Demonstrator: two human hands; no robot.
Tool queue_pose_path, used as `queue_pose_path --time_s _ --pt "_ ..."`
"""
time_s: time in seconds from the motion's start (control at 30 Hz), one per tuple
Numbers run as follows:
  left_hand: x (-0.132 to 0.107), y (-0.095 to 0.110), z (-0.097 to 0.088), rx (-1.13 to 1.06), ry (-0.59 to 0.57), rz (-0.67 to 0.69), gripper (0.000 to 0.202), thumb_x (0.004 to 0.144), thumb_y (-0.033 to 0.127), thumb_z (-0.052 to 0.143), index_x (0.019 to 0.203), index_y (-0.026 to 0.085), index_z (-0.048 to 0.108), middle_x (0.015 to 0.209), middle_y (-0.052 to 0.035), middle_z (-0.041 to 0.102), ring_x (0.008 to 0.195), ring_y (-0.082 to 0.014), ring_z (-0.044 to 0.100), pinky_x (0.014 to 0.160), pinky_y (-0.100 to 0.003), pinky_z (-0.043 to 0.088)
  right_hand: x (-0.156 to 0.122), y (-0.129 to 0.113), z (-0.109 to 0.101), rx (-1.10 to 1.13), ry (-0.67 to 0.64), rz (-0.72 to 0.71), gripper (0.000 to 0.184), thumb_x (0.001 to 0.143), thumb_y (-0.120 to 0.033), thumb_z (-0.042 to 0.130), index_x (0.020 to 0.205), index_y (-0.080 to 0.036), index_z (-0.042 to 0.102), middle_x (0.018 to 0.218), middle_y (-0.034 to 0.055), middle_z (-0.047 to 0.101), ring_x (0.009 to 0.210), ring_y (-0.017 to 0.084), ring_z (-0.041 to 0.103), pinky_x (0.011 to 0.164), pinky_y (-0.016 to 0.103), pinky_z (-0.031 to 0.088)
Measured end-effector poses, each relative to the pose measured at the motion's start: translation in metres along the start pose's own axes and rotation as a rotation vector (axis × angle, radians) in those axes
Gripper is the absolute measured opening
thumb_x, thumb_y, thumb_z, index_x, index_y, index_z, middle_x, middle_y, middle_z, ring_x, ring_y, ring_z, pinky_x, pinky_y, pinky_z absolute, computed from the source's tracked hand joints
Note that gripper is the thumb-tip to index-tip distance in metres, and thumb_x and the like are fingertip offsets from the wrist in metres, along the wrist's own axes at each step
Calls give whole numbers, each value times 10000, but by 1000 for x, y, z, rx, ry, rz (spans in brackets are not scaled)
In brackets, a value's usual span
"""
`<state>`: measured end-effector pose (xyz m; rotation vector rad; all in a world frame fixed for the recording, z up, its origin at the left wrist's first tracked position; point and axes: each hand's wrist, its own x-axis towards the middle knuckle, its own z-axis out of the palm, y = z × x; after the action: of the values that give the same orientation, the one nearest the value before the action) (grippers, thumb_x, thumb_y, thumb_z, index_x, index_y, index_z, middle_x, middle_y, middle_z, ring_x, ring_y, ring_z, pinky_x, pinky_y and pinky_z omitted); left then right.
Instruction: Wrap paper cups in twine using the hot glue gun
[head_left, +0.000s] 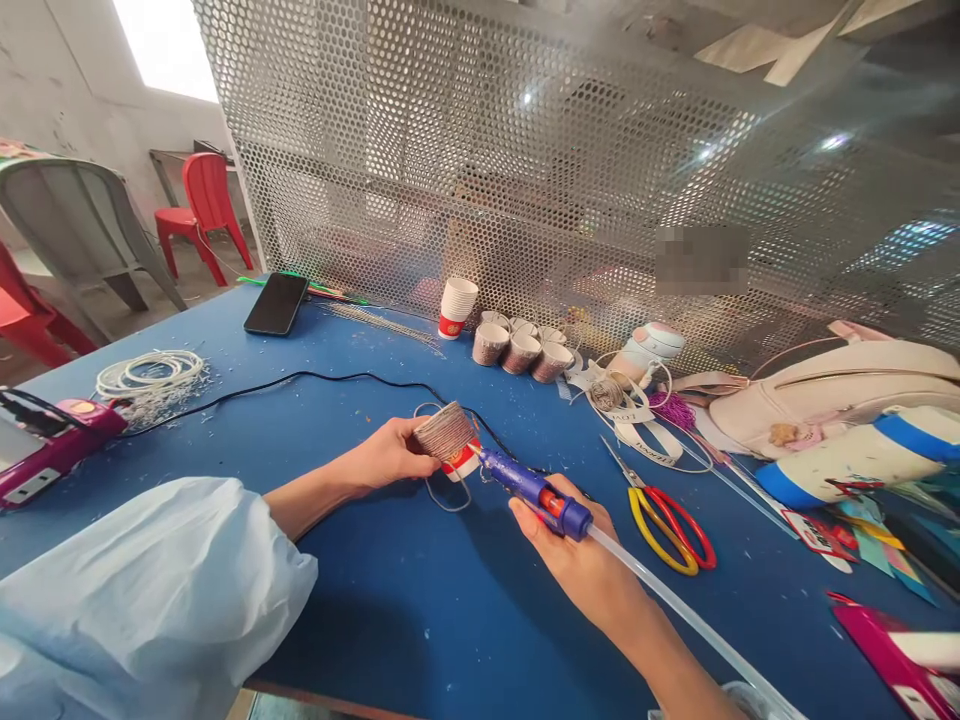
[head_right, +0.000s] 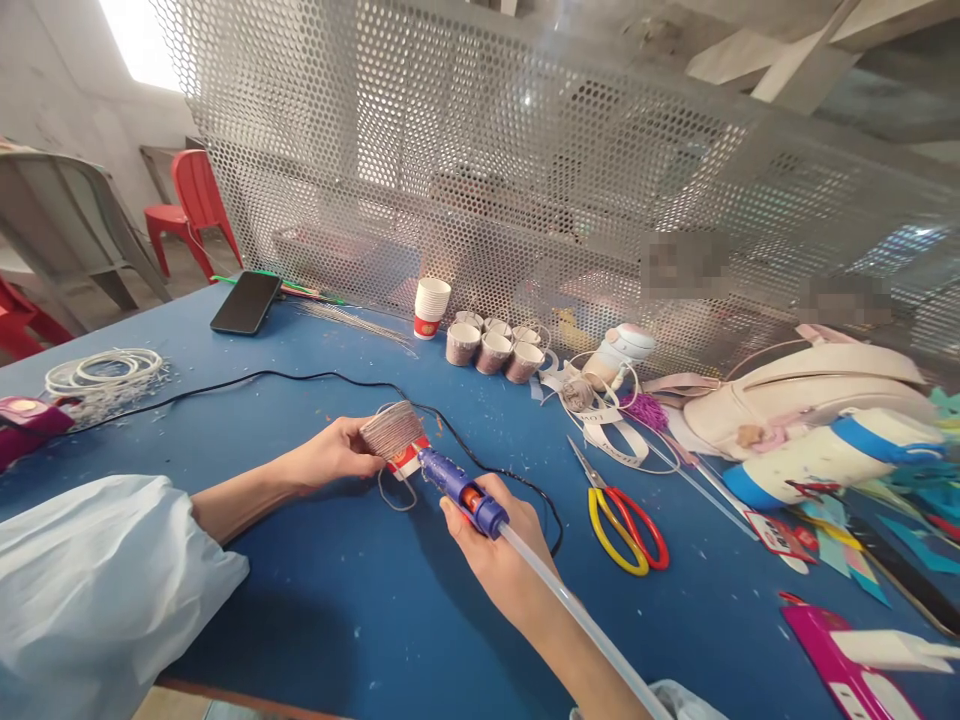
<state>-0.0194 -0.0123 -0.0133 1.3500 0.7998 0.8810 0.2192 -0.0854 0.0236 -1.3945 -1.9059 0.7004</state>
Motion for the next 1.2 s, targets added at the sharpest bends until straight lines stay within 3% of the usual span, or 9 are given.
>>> queue_pose_path --time_s 0.13,0.33,0.4,0.5,0.6,0.7,1.0,1.1,1.2 --pt "0 -3 -3 8 -27 5 293 664 178 673 949 113 654 673 14 589 550 -77 448 513 -205 387 2 7 -2 -10 67 15 302 824 -519 570 727 -236 537 552 -19 544 474 134 510 475 244 444" --pt "1 -3 -4 -24 21 -3 181 656 190 685 820 124 645 666 1 611 541 -85 487 500 -210 403 18 15 -12 204 91 221 425 813 -588 558 630 -205 538 417 -54 429 376 108 415 408 246 385" --pt "2 -3 -4 -22 57 -10 169 660 209 696 797 127 640 655 1 609 529 -86 493 490 -213 399 28 24 -19 229 148 226 445 818 -602 538 660 -189 588 451 -26 501 411 121 468 445 255 414" --pt "3 -3 -4 -9 107 -33 204 674 252 710 821 129 640 646 -1 609 502 -85 488 477 -220 398 44 45 -26 -64 258 227 491 849 -607 444 810 -170 666 693 61 671 626 190 622 583 291 484" --pt "3 -2 -4 21 151 -53 244 682 286 719 848 124 642 606 6 588 481 -81 473 462 -217 386 56 65 -24 -377 285 279 451 848 -553 446 879 -165 674 862 114 687 866 276 646 716 346 482" --pt "2 2 -2 35 197 -62 231 675 286 719 819 124 638 584 19 555 482 -79 464 451 -213 374 62 74 -18 -464 236 314 382 850 -501 470 881 -175 667 936 129 670 957 296 624 772 353 452" --pt "-1 16 5 49 351 -91 210 646 253 677 800 124 616 590 27 532 465 -73 446 425 -213 340 26 48 -47 -683 149 390 427 780 -645 529 694 -228 562 741 68 662 720 259 613 611 311 382" --pt "-2 15 6 59 368 -59 201 652 249 655 811 131 616 580 38 521 458 -71 436 426 -211 336 10 43 -49 -587 72 454 551 812 -706 415 530 -239 491 546 26 594 538 203 544 515 288 345" --pt "-3 15 8 75 365 -31 204 650 246 640 820 133 621 578 46 515 451 -66 418 428 -209 332 6 46 -41 -396 32 371 609 851 -699 345 495 -228 493 518 16 586 495 171 528 492 276 350"
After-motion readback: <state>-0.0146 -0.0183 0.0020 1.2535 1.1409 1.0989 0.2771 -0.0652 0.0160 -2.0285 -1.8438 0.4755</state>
